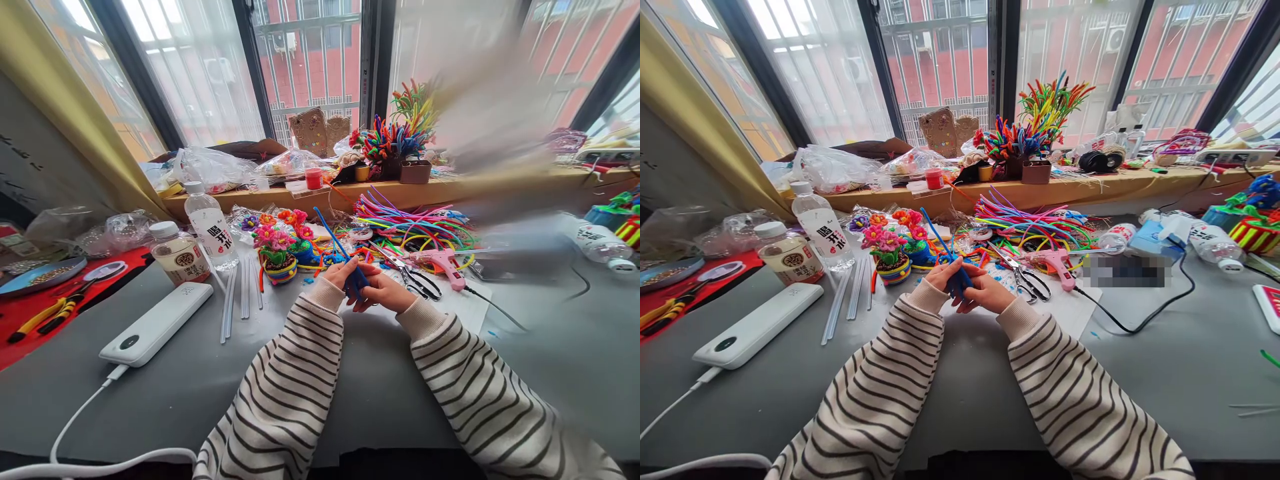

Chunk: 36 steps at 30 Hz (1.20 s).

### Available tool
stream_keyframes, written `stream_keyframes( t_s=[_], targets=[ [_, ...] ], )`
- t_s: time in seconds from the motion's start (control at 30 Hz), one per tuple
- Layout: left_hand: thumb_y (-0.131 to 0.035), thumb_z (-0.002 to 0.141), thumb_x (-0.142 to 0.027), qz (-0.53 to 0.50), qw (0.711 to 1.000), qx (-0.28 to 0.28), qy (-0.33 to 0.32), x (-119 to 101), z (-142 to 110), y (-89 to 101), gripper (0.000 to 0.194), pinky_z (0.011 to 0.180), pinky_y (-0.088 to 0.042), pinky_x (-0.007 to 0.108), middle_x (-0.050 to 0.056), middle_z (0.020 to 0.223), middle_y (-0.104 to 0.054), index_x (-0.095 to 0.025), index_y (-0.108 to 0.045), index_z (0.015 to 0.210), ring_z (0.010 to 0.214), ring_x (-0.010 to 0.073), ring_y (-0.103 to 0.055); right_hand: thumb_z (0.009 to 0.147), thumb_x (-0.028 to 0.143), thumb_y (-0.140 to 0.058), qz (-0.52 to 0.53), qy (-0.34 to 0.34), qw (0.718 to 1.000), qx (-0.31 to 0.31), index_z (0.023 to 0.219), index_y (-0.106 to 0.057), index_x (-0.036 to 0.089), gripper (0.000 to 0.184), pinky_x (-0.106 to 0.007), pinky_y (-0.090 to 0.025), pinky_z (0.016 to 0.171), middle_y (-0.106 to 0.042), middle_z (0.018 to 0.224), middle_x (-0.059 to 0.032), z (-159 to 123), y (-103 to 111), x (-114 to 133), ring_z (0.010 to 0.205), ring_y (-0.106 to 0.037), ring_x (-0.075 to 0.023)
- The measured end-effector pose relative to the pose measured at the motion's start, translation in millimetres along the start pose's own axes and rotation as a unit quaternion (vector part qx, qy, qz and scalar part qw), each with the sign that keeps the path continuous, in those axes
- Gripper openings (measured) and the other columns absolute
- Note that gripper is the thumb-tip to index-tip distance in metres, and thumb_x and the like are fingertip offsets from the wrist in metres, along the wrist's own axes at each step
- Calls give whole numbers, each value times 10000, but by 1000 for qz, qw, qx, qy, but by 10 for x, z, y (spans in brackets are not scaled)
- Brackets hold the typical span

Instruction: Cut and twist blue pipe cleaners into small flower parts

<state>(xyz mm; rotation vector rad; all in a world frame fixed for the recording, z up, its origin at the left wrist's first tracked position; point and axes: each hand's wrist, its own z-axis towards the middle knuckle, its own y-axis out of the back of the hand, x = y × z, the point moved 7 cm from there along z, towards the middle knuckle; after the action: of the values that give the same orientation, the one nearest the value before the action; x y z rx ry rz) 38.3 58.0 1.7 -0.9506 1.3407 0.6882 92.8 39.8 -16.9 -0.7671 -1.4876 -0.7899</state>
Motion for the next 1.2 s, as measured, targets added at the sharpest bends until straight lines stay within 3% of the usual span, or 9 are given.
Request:
stream_keyframes(
  t_s=[0.1, 0.17, 0.3, 0.5, 0.73, 0.9, 1.03, 1.13, 1.2],
  targets=[
    [-510, 621, -425, -32, 998, -49, -19, 4, 41, 92, 394, 501, -423, 227, 119, 777, -630, -62, -614, 733, 541, 128, -564, 614, 253, -513, -89, 39, 991, -87, 700, -575, 128, 164, -248, -454, 540, -602, 602, -21, -5, 147, 19, 553, -572, -128],
    [-541, 599, -408, -54, 995, -82, -21, 33, 71, 158, 361, 651, -429, 263, 111, 758, -632, -67, -621, 686, 670, 159, -576, 622, 279, -518, -169, 75, 973, -136, 669, -585, 131, 170, -230, -427, 508, -590, 556, -14, -30, 215, 71, 522, -554, -123],
    [-558, 587, -393, -58, 991, -121, -16, 68, 92, 231, 321, 735, -405, 287, 95, 730, -636, -87, -626, 652, 734, 172, -571, 653, 357, -488, -274, 113, 940, -167, 503, -566, 133, 281, -217, -380, 471, -545, 465, -10, -70, 230, 170, 460, -511, -108],
    [-550, 592, -402, -45, 994, -103, 7, 60, 54, 182, 334, 671, -428, 284, 103, 818, -626, -104, -629, 719, 745, 187, -571, 667, 402, -448, -160, 41, 984, -59, 600, -574, 124, 313, -221, -421, 480, -573, 527, -27, -11, 109, 36, 489, -541, -113],
    [-586, 541, -405, -64, 991, -108, -42, 4, 76, 191, 332, 766, -398, 311, 120, 800, -630, -82, -619, 609, 818, 215, -556, 635, 319, -519, -222, 119, 951, -179, 721, -590, 129, 221, -237, -433, 536, -597, 622, -29, -56, 272, 123, 560, -553, -130],
    [-590, 546, -393, -89, 990, -104, -36, 32, 77, 191, 322, 774, -394, 334, 115, 749, -635, -78, -602, 612, 768, 213, -572, 624, 323, -540, -126, 83, 979, -135, 747, -598, 125, 240, -251, -453, 556, -610, 608, -31, -4, 205, 29, 571, -569, -134],
    [-563, 596, -374, -140, 988, -47, -38, 19, 81, 113, 280, 758, -403, 327, 95, 695, -633, -95, -553, 611, 745, 194, -580, 584, 357, -581, -51, 17, 995, -78, 738, -614, 116, 288, -264, -464, 587, -622, 643, -48, 7, 165, -39, 612, -581, -139],
    [-556, 604, -381, -146, 986, -71, -47, 0, 74, 144, 275, 685, -431, 318, 46, 554, -603, -121, -475, 560, 622, 165, -588, 574, 399, -583, -52, -41, 997, -38, 676, -631, 107, 313, -265, -458, 602, -626, 672, -74, -48, 232, -43, 644, -582, -148],
    [-552, 596, -406, -126, 988, -74, -49, -1, 70, 141, 302, 624, -444, 302, 11, 485, -562, -131, -438, 545, 527, 135, -569, 579, 432, -567, -37, -33, 993, -103, 666, -633, 116, 335, -265, -453, 610, -622, 659, -68, -98, 410, 27, 633, -576, -137]
  ],
)
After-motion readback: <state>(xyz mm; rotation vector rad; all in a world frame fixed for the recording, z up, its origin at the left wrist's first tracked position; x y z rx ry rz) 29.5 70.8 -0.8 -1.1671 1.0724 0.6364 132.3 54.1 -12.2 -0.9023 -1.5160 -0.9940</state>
